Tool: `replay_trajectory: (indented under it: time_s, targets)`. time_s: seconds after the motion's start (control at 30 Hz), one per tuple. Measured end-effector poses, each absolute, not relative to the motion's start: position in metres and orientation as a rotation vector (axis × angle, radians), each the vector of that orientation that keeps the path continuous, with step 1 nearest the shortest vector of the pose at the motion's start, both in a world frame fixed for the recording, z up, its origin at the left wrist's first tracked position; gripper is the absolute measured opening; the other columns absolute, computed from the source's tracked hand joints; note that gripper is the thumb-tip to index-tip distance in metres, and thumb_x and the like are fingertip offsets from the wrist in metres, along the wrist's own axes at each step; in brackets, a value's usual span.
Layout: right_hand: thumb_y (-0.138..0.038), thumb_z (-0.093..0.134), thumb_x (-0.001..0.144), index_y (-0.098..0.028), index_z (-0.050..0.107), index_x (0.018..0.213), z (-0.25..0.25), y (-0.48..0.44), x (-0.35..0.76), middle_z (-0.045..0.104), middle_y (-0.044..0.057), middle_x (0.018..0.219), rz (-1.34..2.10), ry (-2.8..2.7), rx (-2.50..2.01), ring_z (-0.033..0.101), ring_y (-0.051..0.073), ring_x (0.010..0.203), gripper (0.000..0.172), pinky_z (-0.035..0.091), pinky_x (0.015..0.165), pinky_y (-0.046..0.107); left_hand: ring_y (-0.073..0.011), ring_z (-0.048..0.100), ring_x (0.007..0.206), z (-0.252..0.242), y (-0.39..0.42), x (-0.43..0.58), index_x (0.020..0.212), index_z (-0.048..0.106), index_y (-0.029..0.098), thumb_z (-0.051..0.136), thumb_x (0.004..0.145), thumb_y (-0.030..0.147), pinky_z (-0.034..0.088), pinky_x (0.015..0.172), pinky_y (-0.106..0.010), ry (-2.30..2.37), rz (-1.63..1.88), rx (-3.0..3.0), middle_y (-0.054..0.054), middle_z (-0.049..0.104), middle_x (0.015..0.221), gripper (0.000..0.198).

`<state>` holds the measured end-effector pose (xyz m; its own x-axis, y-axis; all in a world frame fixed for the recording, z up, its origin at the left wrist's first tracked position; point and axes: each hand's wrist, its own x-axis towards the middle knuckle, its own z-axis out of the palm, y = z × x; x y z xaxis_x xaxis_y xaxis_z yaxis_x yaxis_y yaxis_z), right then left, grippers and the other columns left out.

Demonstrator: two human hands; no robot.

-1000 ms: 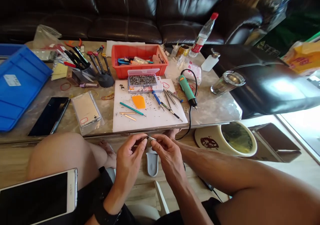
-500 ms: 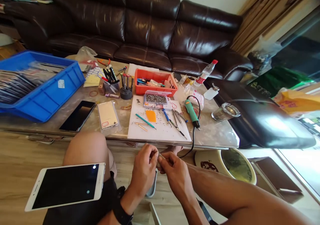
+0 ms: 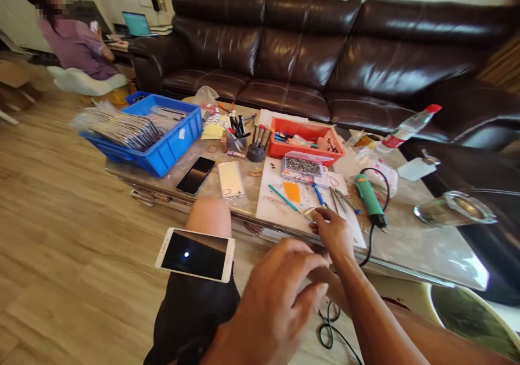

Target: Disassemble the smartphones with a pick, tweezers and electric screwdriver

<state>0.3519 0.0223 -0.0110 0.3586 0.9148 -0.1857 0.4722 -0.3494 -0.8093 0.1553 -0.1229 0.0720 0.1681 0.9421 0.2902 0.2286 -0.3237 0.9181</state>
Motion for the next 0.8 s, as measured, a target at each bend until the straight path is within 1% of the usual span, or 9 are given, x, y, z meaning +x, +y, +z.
replay_trajectory:
  time_s: [0.1,0.17,0.23,0.3,0.4,0.47,0.6,0.7,0.8]
  targets:
    - [-0.041,0.067,0.08,-0.018,0.079,0.116,-0.005,0.008,0.347,0.075,0.017,0.117,0.715,-1.252,-2.0,0.074,0.024,0.071,0.044,0.055,0.075,0.041,-0.0258,0.063,0.127,0.071,-0.14,0.092,0.139,0.06,0.032,0.068,0.097,0.031,0.051,0.11,-0.036,1.408,1.077,1.951,-0.009,0.066,0.138,0.043]
    - [-0.045,0.064,0.082,-0.019,0.079,0.116,0.001,-0.007,0.337,0.072,0.017,0.123,0.648,-1.29,-1.972,0.073,0.024,0.075,0.045,0.055,0.076,0.041,-0.033,0.059,0.133,0.059,-0.15,0.048,0.146,0.054,0.036,0.073,0.093,0.035,0.048,0.113,-0.048,1.614,0.91,2.118,-0.011,0.061,0.145,0.057]
    - [-0.049,0.061,0.084,-0.018,0.079,0.11,0.006,-0.024,0.319,0.074,0.014,0.11,0.808,-1.33,-1.859,0.071,0.023,0.072,0.044,0.055,0.071,0.038,-0.0415,0.056,0.133,0.046,-0.157,0.01,0.153,0.047,0.038,0.081,0.085,0.037,0.04,0.115,-0.066,1.8,0.752,2.262,-0.014,0.057,0.149,0.075]
    - [-0.055,0.063,0.085,-0.016,0.078,0.101,0.01,-0.043,0.293,0.074,0.009,0.082,1.227,-1.352,-1.652,0.069,0.023,0.067,0.045,0.055,0.066,0.035,-0.0473,0.051,0.136,0.035,-0.161,-0.017,0.161,0.033,0.037,0.087,0.078,0.039,0.041,0.111,-0.072,1.91,0.6,2.337,-0.018,0.048,0.156,0.1]
    - [-0.059,0.064,0.088,-0.015,0.075,0.103,0.012,-0.069,0.252,0.074,0.008,0.089,1.698,-1.372,-1.268,0.069,0.02,0.068,0.048,0.055,0.062,0.031,-0.0445,0.046,0.143,0.026,-0.162,-0.034,0.166,0.02,0.04,0.085,0.078,0.029,0.046,0.111,-0.066,1.925,0.451,2.327,-0.015,0.038,0.163,0.109]
    - [-0.061,0.064,0.091,-0.014,0.075,0.105,0.012,-0.083,0.232,0.073,0.008,0.09,1.858,-1.385,-1.101,0.069,0.018,0.07,0.05,0.055,0.063,0.03,-0.0394,0.047,0.143,0.024,-0.161,-0.035,0.165,0.019,0.043,0.08,0.081,0.023,0.048,0.112,-0.06,1.878,0.41,2.287,-0.012,0.04,0.16,0.106]
    - [-0.057,0.066,0.095,-0.015,0.079,0.101,0.019,-0.102,0.22,0.067,0.004,0.081,1.872,-1.387,-0.93,0.065,0.016,0.071,0.044,0.053,0.066,0.028,-0.0343,0.057,0.135,0.026,-0.158,-0.024,0.161,0.029,0.042,0.075,0.084,0.021,0.054,0.109,-0.053,1.783,0.456,2.301,-0.01,0.049,0.149,0.091]
    - [-0.054,0.069,0.095,-0.017,0.081,0.096,0.029,-0.108,0.226,0.064,0.003,0.08,1.809,-1.39,-0.915,0.061,0.015,0.069,0.039,0.05,0.063,0.026,-0.0341,0.057,0.132,0.029,-0.159,-0.014,0.158,0.035,0.037,0.074,0.085,0.022,0.054,0.109,-0.052,1.778,0.508,2.351,-0.011,0.049,0.147,0.084]
    - [-0.055,0.067,0.097,-0.019,0.081,0.104,0.039,-0.115,0.233,0.065,0.003,0.083,1.859,-1.314,-0.872,0.059,0.015,0.068,0.04,0.052,0.063,0.026,-0.0336,0.056,0.131,0.035,-0.16,-0.003,0.156,0.036,0.032,0.072,0.088,0.023,0.055,0.108,-0.051,1.763,0.575,2.439,-0.013,0.049,0.145,0.078]
